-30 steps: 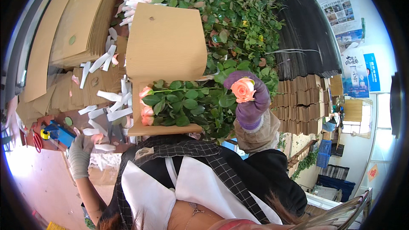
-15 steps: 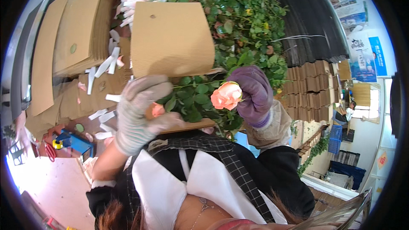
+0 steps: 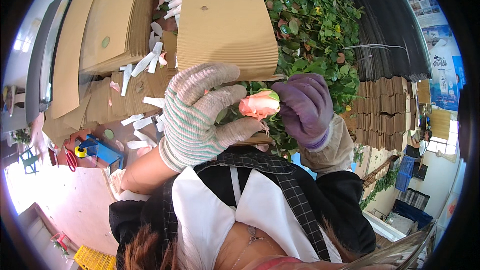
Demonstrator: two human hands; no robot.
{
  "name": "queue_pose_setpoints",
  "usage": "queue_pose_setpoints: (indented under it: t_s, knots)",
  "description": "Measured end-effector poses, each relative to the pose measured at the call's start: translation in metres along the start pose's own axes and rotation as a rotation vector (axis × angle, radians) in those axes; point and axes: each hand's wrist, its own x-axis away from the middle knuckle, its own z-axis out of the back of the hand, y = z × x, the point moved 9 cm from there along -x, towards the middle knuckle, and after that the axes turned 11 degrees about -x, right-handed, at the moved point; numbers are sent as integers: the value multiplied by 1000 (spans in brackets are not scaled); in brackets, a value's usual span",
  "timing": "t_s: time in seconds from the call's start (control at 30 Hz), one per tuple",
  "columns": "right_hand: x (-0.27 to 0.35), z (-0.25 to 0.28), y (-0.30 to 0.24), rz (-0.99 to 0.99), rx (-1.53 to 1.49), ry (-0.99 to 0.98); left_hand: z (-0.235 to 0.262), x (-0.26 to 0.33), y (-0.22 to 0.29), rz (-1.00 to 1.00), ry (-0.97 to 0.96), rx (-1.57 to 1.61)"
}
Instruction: The person picks up individual roses from a pile, places them inside a cardboard box, and uses tweezers to handle the petals before folding a piece of cardboard over them.
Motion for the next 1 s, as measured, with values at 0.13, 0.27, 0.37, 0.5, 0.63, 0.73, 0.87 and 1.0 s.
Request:
queue_pose_setpoints:
  t_s: [0.13, 0.27, 0.37, 0.5, 0.63, 0.73, 0.87, 1.0]
  knots:
    - [5, -4, -1, 15, 40, -5, 3, -2, 4, -2, 26, 19]
    - [4, -7, -4, 29, 93, -26, -3, 0, -3, 70, 3, 70]
    - [3, -12, -2, 9, 124, -86, -9, 3, -8, 128, -7, 114]
    - [3, -16, 0, 29, 142, -70, -7, 5, -9, 163, 55, 142]
    - [2, -23, 6, -18, 145, -112, -12, 2, -11, 133, 106, 64]
    - [1, -22, 10, -45, 142, -61, -23, -8, -14, 153, 28, 211]
    - [-6, -20, 24, -100, 27, -27, -5, -20, 25, -174, 281, -69]
    - [-8, -15, 28, -92, -130, 14, -21, -1, 24, -197, 224, -57]
